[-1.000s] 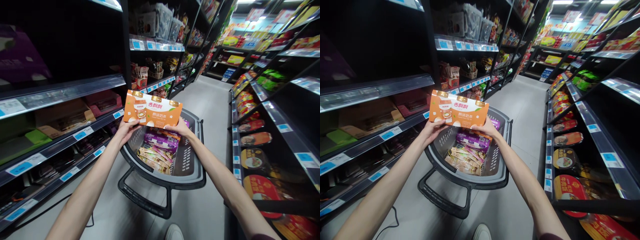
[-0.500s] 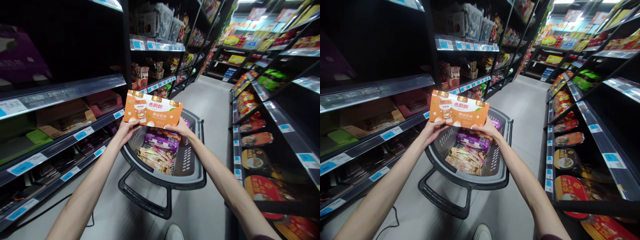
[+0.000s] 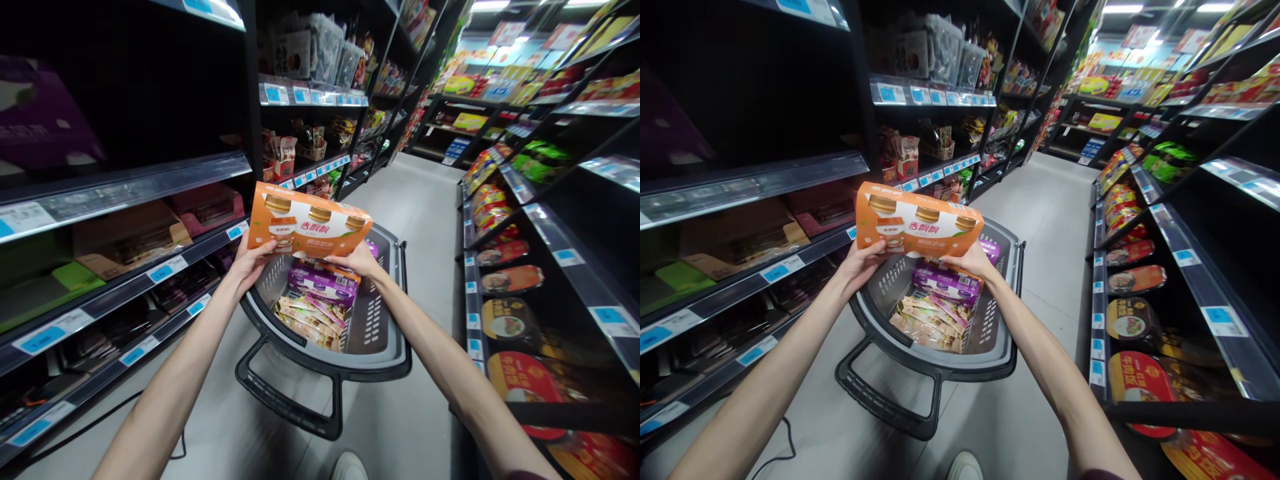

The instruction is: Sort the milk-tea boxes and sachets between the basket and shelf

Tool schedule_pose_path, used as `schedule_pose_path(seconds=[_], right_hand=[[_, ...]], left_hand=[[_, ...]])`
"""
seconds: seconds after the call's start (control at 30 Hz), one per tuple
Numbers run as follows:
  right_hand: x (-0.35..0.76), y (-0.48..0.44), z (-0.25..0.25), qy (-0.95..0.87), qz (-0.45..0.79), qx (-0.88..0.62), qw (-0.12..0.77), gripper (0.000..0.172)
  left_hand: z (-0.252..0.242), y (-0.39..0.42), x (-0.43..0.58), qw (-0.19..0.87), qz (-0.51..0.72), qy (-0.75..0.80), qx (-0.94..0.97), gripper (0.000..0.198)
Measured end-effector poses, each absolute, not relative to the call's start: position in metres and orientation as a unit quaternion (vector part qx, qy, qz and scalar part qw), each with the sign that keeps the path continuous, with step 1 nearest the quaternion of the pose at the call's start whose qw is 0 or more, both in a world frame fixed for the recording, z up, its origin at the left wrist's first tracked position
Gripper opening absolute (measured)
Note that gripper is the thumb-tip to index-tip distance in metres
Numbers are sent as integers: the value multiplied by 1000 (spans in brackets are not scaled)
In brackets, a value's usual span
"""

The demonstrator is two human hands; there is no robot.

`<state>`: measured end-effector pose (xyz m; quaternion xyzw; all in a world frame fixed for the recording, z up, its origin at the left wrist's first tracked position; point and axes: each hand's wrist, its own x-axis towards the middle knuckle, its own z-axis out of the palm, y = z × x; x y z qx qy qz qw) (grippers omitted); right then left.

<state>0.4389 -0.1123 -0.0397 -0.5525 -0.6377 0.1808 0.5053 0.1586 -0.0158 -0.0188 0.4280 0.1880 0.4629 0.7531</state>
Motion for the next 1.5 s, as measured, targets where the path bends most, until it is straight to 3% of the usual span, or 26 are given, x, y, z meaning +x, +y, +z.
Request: schedule_pose_path(seconds=[0.1, 0.2, 0.33, 0.5, 0.9, 1.0, 1.17, 1.33, 1.5], right_hand=[[444, -109, -51, -584, 158, -595, 530, 55], [452, -104, -62, -504, 125, -624, 584, 73], [461, -99, -64, -468, 70, -637, 608, 89], [454, -99, -50, -509, 32, -585, 630, 89], [457, -106, -49, -508, 19, -593, 624, 86], [457, -105, -53, -482, 63, -621, 615, 84], [453, -108, -50, -555, 188, -605, 539, 58], [453, -108, -45, -566, 258, -568, 538, 69], [455, -113, -46, -549, 323, -577, 512, 64]], left_hand=[[-22, -14, 160, 719, 482, 173, 471, 74], [-27, -13, 163, 649, 515, 205, 521, 78], [-26, -18, 164, 584, 532, 187, 583, 68], [-21, -21, 164, 541, 542, 159, 623, 60], [-17, -23, 167, 568, 534, 191, 596, 67], [-21, -17, 167, 546, 525, 217, 616, 75], [-35, -1, 164, 525, 529, 253, 617, 71], [-40, 1, 164, 582, 525, 238, 573, 67], [-38, -6, 168, 577, 535, 237, 569, 68]])
